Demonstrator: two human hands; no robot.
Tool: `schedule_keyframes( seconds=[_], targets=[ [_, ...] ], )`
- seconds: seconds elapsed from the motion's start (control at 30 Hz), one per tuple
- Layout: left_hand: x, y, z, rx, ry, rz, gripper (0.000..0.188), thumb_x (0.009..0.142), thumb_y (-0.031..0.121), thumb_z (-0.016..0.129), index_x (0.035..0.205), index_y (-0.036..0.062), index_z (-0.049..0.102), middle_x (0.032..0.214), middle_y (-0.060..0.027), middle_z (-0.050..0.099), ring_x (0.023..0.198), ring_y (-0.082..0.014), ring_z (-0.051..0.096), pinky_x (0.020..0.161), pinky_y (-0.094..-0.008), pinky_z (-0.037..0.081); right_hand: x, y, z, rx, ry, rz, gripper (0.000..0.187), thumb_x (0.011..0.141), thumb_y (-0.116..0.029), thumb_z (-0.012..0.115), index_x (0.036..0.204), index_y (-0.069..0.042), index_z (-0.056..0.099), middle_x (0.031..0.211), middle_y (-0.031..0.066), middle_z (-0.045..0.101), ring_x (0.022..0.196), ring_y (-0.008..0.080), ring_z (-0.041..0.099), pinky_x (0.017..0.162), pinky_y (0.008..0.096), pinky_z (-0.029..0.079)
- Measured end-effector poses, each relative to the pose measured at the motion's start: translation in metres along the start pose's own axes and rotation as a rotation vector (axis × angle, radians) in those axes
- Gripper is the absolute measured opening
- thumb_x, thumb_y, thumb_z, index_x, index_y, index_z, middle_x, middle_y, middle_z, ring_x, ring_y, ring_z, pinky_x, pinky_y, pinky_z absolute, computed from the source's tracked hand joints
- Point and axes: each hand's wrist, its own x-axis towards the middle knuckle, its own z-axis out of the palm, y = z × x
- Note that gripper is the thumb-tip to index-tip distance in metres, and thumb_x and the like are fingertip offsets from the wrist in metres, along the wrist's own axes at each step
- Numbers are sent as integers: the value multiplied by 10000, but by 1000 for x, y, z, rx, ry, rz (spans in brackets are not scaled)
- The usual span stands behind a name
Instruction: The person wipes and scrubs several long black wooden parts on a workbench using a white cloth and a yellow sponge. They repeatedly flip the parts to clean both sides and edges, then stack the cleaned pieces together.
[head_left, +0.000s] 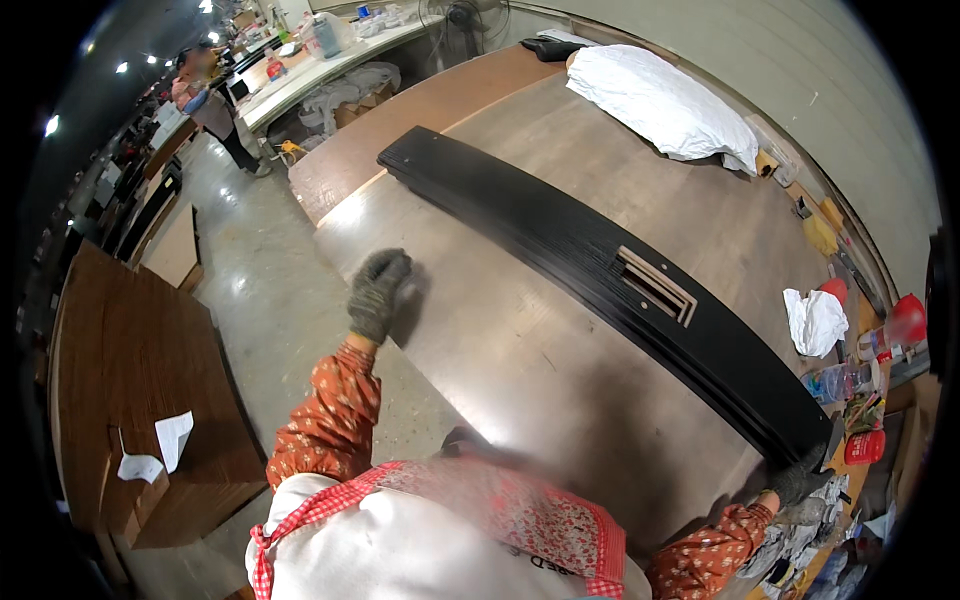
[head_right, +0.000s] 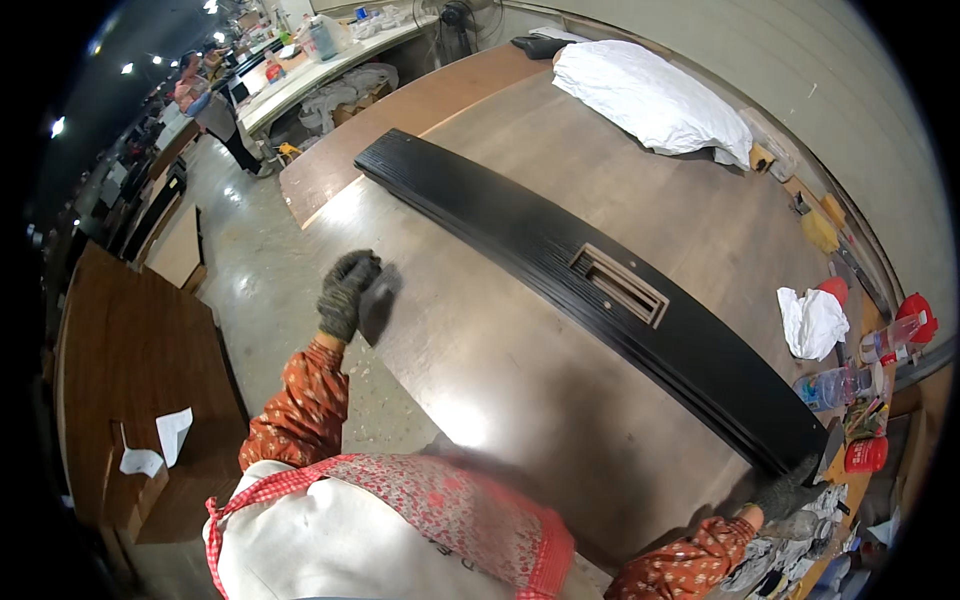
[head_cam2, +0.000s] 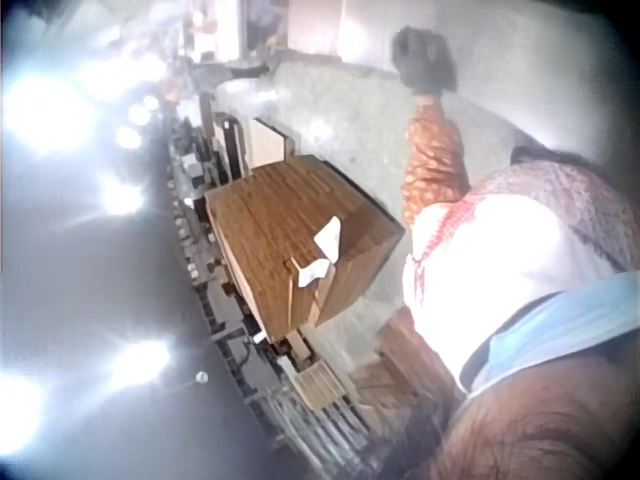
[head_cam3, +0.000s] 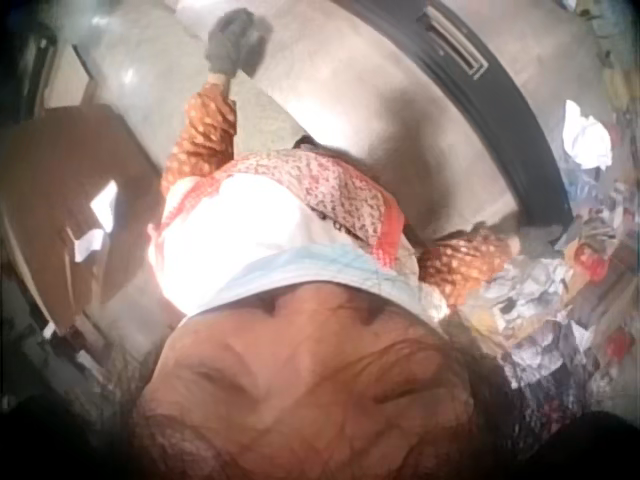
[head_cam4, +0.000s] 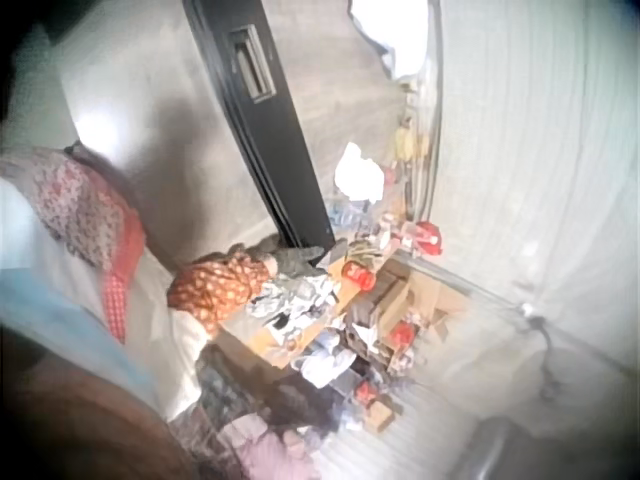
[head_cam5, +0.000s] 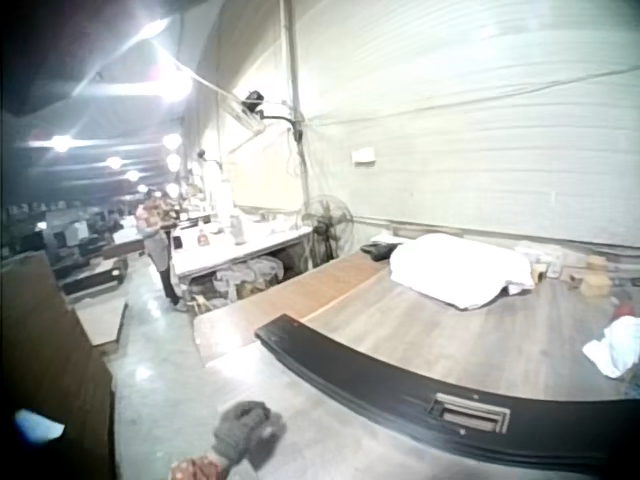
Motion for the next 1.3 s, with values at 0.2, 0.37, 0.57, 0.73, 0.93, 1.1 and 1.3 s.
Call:
schedule_keyframes(
  seconds=[0.2,0.37,0.57,0.73,0.93,1.1,1.3],
  targets=[
    [149,-50,-73,33,0,117,308,945,113,561,1240,34,601,1104,-95,651,909,-188,633,810,-317,523,0,4,0,-68,-45,234,1044,750,-720,658,1517,-103,308,1478,196,436,1289,394,485,1068,449,413],
    [277,-97,-101,638,-5,667,362,936,27,537,1297,43,566,1254,-117,616,1061,-204,626,888,-321,514,31,30,-10,-288,-98,170,996,787,-623,703,1472,12,357,1367,215,537,1222,321,543,1007,404,457],
    [349,-144,-104,375,-529,425,814,777,-75,683,1496,17,313,1514,-170,388,1397,-271,391,1165,-399,331,8,-3,-6,302,-261,417,553,839,-447,727,1311,-201,576,1128,21,627,842,151,578,676,306,461],
    [381,-158,-127,-122,-646,-166,829,796,-81,644,1522,39,262,1547,-168,342,1415,-268,367,1083,-409,431,18,33,-32,605,-191,577,515,859,-472,689,1269,-173,602,1136,25,648,955,185,611,795,343,496],
    [410,-122,-142,137,-756,-58,734,899,59,553,1551,100,219,1587,-141,271,1429,-273,333,1104,-395,374,19,38,-36,819,-336,656,550,878,-504,655,1260,-111,610,1165,73,658,1015,241,625,894,382,497],
    [440,-117,-110,-175,-562,-284,554,1028,368,378,1468,38,311,1490,-130,345,1336,-267,382,1134,-393,272,24,26,-32,805,-240,717,569,892,-519,634,1251,-78,610,1199,94,649,1071,269,612,941,397,489],
    [382,-55,-33,-392,-764,-618,485,1025,421,390,1258,10,498,1196,-144,544,1076,-277,533,978,-401,398,15,31,-33,793,-247,718,533,904,-482,633,1245,-73,611,1183,93,656,1068,258,614,936,382,497]
  ],
)
